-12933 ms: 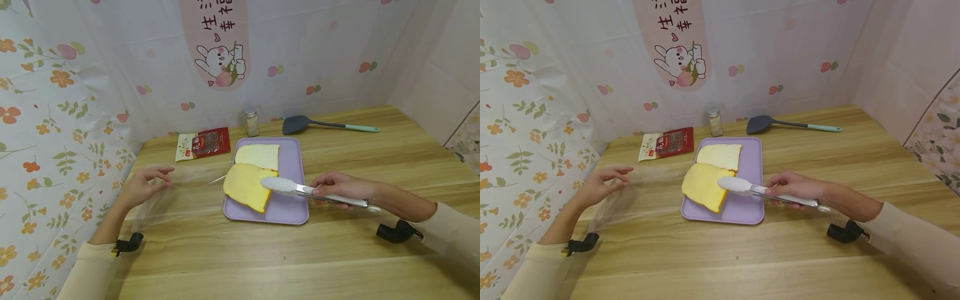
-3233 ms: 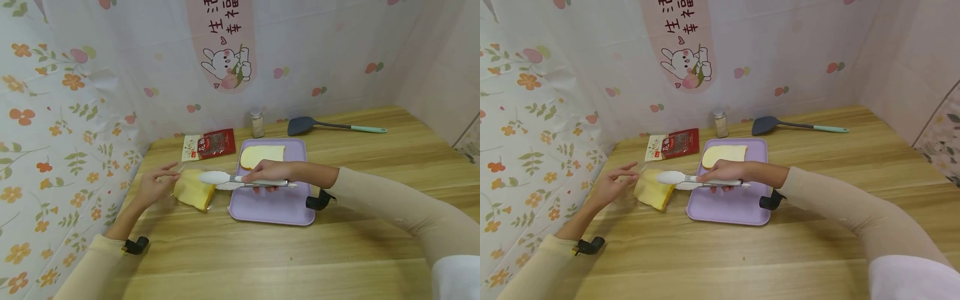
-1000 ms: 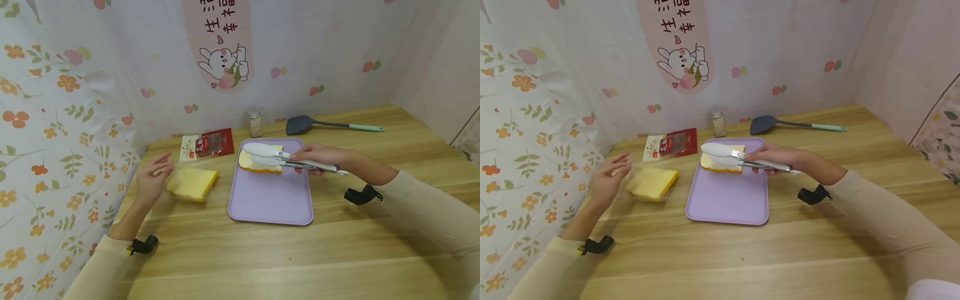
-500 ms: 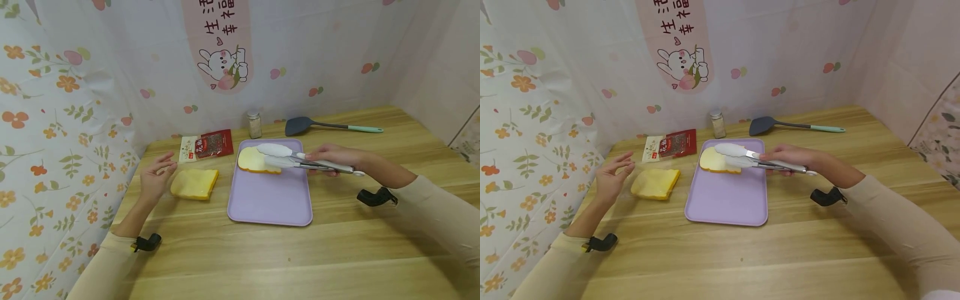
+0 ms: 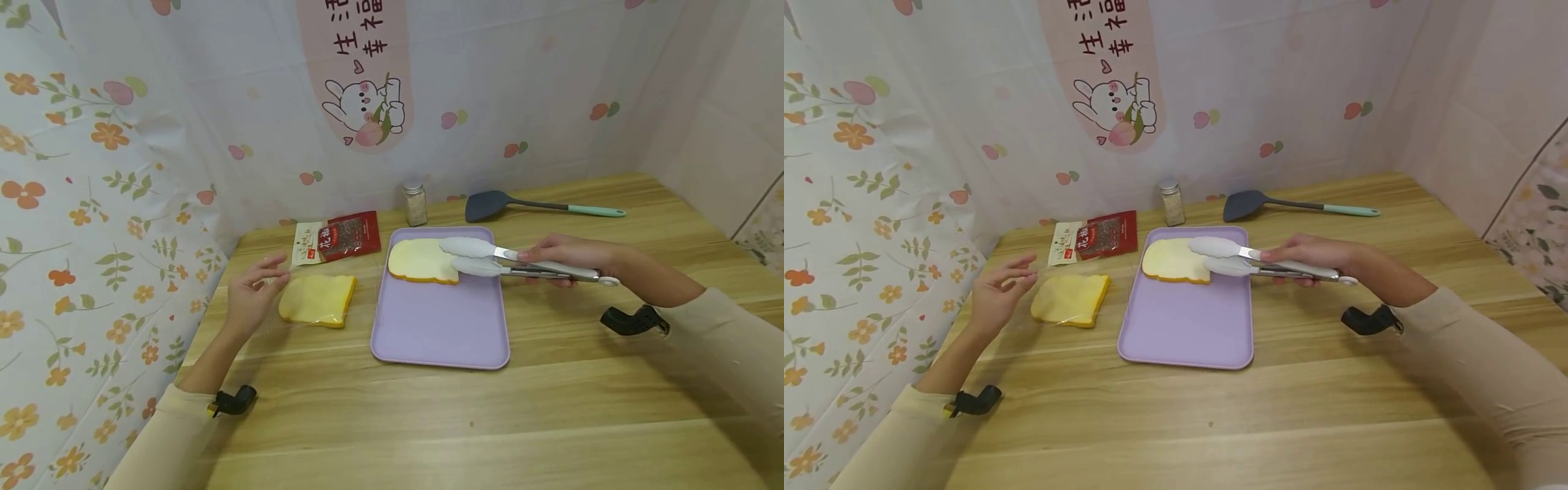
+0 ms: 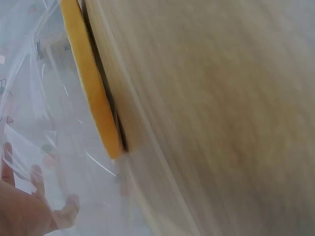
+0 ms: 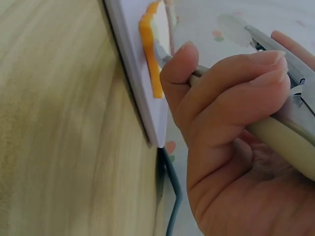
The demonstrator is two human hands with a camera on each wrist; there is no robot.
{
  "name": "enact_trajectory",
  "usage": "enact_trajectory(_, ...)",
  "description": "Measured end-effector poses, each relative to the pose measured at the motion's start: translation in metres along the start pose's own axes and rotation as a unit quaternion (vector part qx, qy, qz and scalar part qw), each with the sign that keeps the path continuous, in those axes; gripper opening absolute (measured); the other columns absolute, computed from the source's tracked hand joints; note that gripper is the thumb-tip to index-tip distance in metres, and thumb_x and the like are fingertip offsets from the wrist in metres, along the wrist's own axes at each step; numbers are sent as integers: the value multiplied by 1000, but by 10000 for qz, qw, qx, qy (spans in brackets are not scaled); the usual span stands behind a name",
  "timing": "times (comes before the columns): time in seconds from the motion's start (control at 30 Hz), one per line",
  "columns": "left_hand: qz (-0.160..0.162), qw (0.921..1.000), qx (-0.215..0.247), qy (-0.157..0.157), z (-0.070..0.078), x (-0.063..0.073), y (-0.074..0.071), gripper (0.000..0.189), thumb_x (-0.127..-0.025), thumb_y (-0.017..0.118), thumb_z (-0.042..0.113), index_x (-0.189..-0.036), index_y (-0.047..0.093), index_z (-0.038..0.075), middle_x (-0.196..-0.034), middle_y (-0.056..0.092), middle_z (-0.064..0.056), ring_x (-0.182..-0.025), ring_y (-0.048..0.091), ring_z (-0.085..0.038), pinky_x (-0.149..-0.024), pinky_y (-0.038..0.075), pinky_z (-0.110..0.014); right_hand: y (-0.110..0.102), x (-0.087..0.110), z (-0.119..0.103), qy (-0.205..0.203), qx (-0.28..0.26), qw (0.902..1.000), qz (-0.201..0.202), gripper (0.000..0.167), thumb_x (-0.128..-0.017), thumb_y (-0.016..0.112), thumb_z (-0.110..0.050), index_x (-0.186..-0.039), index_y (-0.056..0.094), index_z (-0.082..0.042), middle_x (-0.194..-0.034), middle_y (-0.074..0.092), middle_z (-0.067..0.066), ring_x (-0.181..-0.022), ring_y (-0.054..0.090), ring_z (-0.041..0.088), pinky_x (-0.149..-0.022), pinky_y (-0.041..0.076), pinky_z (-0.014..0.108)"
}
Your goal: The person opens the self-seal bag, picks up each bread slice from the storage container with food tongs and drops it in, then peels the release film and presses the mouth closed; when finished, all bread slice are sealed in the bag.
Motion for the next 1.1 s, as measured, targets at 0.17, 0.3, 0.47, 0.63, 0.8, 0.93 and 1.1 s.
enact_trajectory(0.17,-149,9996,120,184,1,2,-3,10,-88,73,-1,-91,73,-11,-125,64,-22,-113,56,-6,-99,29,-76,-4,0,-1,-46,1,9999,-139,52,-107,41,-33,-110,59,15,-80,62,14,-46,47,7,-43,42,22)
enact_trajectory(0.3,-283,9986,212,382,3,3,-2,6,-87,70,-9,-90,72,-13,-124,62,-28,-115,57,-6,-103,31,-70,-7,2,0,-18,-41,9996,-269,52,-108,39,-33,-111,58,16,-79,61,13,-47,48,7,-44,44,22)
enact_trajectory(0.47,-428,9965,97,707,22,4,0,6,-86,66,-16,-91,69,-18,-118,62,-35,-115,61,-9,-108,40,-34,-11,7,3,197,-30,9994,-290,51,-108,39,-33,-113,58,15,-82,62,14,-46,48,7,-43,43,23)
enact_trajectory(0.63,-423,9965,-26,717,38,6,3,6,-87,66,-14,-91,69,-18,-115,65,-33,-112,62,-7,-102,40,-17,-14,7,4,352,-143,9985,-393,53,-108,38,-35,-117,57,14,-87,64,16,-46,49,7,-44,43,22)
enact_trajectory(0.8,-434,9970,-114,626,41,6,2,6,-88,66,-12,-92,71,-15,-115,65,-32,-111,63,-5,-104,38,-19,-16,-1,0,408,-175,9974,-569,57,-109,34,-36,-118,56,15,-85,64,12,-46,47,5,-43,42,20)
enact_trajectory(0.93,-487,9970,-52,605,39,5,1,7,-88,66,-13,-91,70,-17,-116,65,-32,-109,63,-3,-103,39,-18,-16,-8,-6,504,56,9969,-600,58,-107,36,-40,-114,57,14,-81,62,11,-45,46,6,-43,40,21)
enact_trajectory(1.1,-570,9965,47,615,39,3,0,6,-88,64,-14,-90,68,-18,-115,64,-34,-106,63,-2,-100,41,-17,-19,-12,-9,725,344,9947,-637,55,-106,39,-41,-113,55,11,-84,62,11,-45,45,5,-44,41,20)
Point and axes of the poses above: each hand's wrist, its own x-axis away from the middle knuckle, its own y-axis out of the palm, z = x × y, the point moved 3 cm from there along -x, towards the middle knuckle
